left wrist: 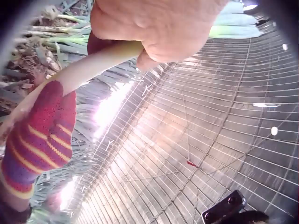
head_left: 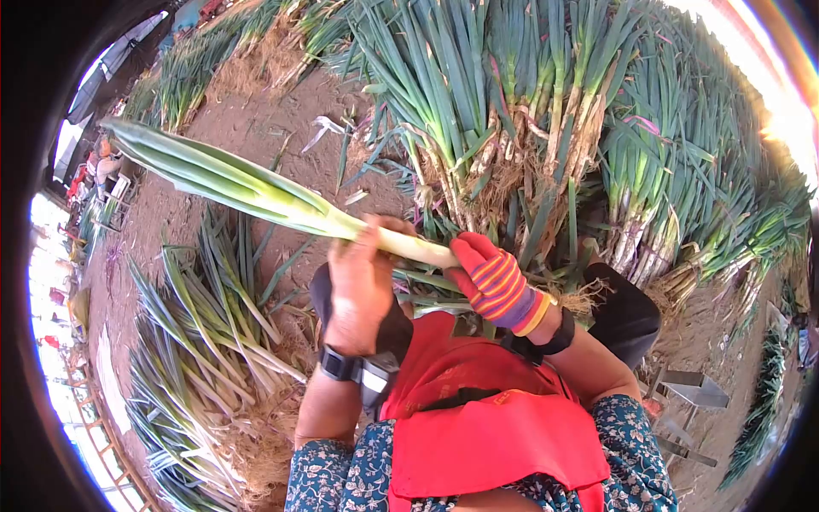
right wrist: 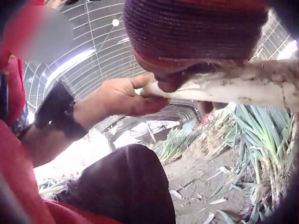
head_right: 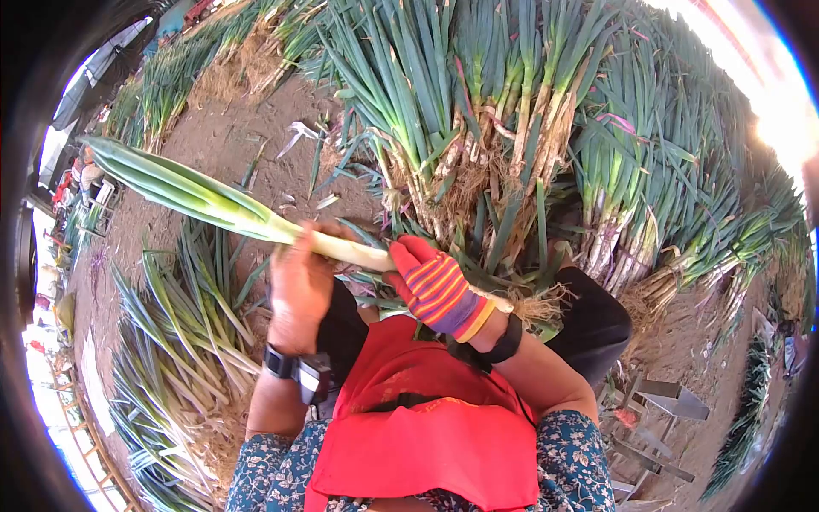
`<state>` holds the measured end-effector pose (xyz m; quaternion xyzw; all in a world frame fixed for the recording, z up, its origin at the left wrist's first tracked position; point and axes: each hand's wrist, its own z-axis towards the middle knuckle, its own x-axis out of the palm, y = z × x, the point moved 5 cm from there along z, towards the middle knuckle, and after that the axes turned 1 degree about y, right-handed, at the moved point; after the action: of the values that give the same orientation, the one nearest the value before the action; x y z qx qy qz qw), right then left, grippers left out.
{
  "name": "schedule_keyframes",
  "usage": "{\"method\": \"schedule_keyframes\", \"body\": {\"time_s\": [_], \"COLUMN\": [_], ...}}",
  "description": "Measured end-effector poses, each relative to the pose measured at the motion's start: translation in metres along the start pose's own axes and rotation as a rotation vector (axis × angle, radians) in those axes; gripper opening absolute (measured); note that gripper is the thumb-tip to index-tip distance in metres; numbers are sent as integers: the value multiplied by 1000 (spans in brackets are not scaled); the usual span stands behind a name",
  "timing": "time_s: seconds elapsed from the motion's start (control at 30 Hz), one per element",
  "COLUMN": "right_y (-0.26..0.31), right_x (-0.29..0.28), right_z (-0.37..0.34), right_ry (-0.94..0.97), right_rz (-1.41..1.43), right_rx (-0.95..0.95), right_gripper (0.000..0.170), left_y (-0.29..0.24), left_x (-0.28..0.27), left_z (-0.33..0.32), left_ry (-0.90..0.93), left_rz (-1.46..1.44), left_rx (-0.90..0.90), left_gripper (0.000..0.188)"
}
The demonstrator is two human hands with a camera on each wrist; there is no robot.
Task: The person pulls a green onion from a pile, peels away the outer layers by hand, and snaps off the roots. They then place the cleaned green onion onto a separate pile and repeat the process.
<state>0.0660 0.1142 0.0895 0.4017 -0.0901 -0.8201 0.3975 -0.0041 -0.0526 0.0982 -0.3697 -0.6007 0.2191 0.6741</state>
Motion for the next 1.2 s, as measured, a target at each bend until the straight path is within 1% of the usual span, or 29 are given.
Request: {"method": "schedule_keyframes", "body": {"time_s": [0.03, 0.1, 0.13, 0.17, 0.2, 0.23, 0.27, 0.33, 0.47, 0.5, 0.53, 0.57, 0.6, 0.63, 0.67, 0.7, 0.73, 0.77, 0.83, 0.9, 0.97, 1.0, 1.03, 1.07, 1.13, 1.17, 1.2], "right_y": [2, 5, 6, 6, 6, 6, 10, 10, 3, -4, -12, -18, -30, -38, -57, -71, -81, -87, -106, -143, -178, -198, -212, -207, -160, -132, -101], "right_x": [-2, 4, 3, 1, 1, 4, 2, 3, 8, 13, 12, 10, 14, 13, 24, 34, 39, 40, 45, 32, 7, -13, -25, -26, -52, -46, -40], "right_z": [-1, -7, -12, -17, -21, -24, -24, -29, -38, -42, -40, -39, -45, -43, -50, -66, -78, -88, -117, -167, -218, -250, -267, -243, -146, -113, -80], "right_ry": [3, 280, 266, 278, 352, 424, 304, 290, 236, 238, 161, 85, 232, 234, 424, 610, 505, 511, 854, 1044, 1292, 1165, 1035, 1031, 630, 500, 368], "right_rz": [1, -57, -36, -35, -26, -15, -10, 7, 2, 4, 71, 139, 201, 202, 300, 398, 223, 223, -271, -484, -675, -661, -646, -643, -485, -340, -202], "right_rx": [8, 115, 75, 82, 120, 158, 96, 118, 144, 146, 132, 119, 316, 319, 556, 795, 576, 577, 567, 561, 776, 665, 553, 548, 819, 659, 494], "right_gripper": [37, 34, 29, 29, 27, 25, 15, 14, 13, 13, 12, 11, 11, 11, 13, 15, 20, 20, 22, 33, 35, 32, 30, 30, 49, 54, 58], "left_y": [11, 21, 24, 29, 33, 35, 38, 42, 38, 35, 33, 34, 33, 33, 33, 33, 28, 21, 6, -12, -32, -38, -42, -43, -37, -30, -25], "left_x": [-1, -11, -14, -17, -19, -21, -20, -18, -12, -5, -1, -2, 0, 3, 6, 5, 9, 11, 4, -11, -20, -28, -35, -39, -44, -41, -39], "left_z": [-7, -9, -10, -11, -13, -14, -14, -15, -18, -18, -18, -17, -16, -15, -11, -10, -9, -9, -5, 5, 11, 13, 17, 20, 22, 23, 23], "left_ry": [-102, -215, -221, -204, -187, -196, -153, -76, -22, 35, 93, 90, 169, 251, 397, 404, 407, 402, 360, 323, 181, 153, 125, 125, 64, 72, 16], "left_rz": [-31, -54, -59, -18, 25, 21, 11, 6, 10, -22, -55, -53, -46, -41, -65, -70, -149, -226, -213, -191, -180, -181, -183, -177, -168, -174, -152], "left_rx": [-11, -79, -92, -145, -196, -201, -210, -210, -207, -199, -190, -192, -150, -110, -56, -65, -75, -82, -106, 9, 52, 63, 79, 83, 100, 92, 117], "left_gripper": [15, 13, 13, 12, 13, 13, 13, 14, 15, 15, 14, 14, 15, 16, 18, 18, 17, 17, 15, 13, 9, 9, 8, 8, 10, 10, 11]}}
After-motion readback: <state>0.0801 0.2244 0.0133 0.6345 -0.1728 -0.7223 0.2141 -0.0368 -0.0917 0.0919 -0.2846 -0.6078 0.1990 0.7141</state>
